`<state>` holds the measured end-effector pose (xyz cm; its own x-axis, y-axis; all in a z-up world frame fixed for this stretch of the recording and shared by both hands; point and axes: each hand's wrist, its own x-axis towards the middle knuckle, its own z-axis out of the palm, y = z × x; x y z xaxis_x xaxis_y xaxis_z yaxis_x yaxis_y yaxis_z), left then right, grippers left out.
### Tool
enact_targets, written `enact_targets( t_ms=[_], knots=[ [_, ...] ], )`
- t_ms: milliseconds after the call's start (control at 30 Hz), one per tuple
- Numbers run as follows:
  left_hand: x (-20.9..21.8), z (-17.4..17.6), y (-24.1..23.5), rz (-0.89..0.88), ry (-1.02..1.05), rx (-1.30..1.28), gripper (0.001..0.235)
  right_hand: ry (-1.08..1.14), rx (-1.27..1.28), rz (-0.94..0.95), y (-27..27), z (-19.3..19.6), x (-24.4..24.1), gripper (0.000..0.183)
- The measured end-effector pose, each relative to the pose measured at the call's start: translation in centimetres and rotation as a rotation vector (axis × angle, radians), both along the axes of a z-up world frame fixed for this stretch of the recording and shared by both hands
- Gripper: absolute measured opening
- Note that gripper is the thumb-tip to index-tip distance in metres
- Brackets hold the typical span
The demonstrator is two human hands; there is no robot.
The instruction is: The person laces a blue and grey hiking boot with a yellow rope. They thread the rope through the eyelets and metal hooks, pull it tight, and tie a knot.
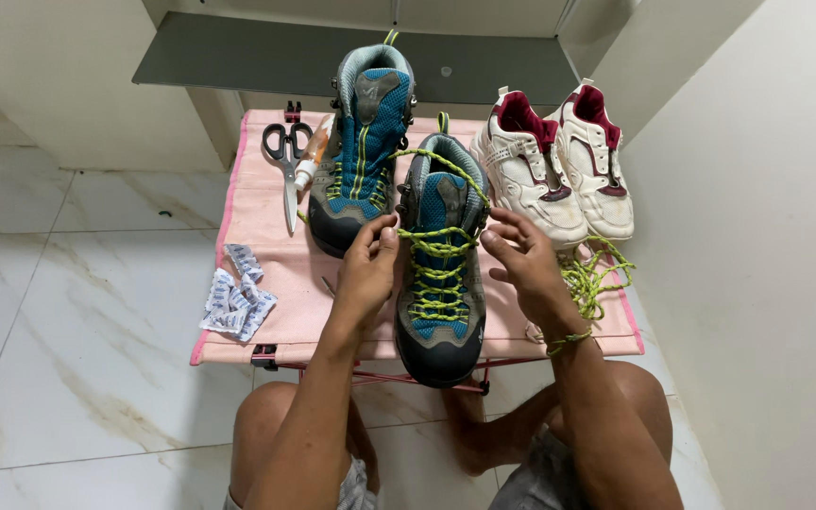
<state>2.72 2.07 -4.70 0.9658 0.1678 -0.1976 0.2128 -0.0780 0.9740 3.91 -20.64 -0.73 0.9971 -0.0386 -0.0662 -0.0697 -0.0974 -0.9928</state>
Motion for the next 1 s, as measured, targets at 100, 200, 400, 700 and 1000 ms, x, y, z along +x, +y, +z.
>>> enact_targets(
  t_ms=[100, 200, 400, 700, 1000],
  knots=[
    [0.3, -0.4, -0.7, -0.027, -0.014, -0.046, 0.042, 0.014, 0.184, 0.003, 0.8, -1.6, -0.1, 0.058],
    [0.8, -0.3, -1.1, 0.012, -0.012, -0.146, 0.041, -0.020, 0.187, 0.009, 0.7, -2.1, 0.4, 0.055],
    [-3.5, 6.7, -3.0, -0.052, 0.010, -0.347, 0.049, -0.086, 0.195, -0.004, -0.4, -3.5, 2.7, 0.051],
    [-1.9, 3.0, 0.3, 0.076, -0.093, 0.163, 0.030, -0.268, -0.037, -0.181, 0.4, 1.3, -1.4, 0.026],
    [-2.8, 2.5, 1.1, 0.116, -0.346, 0.375, 0.012, 0.056, 1.029, 0.052, -1.4, 0.7, -3.9, 0.032]
  ],
)
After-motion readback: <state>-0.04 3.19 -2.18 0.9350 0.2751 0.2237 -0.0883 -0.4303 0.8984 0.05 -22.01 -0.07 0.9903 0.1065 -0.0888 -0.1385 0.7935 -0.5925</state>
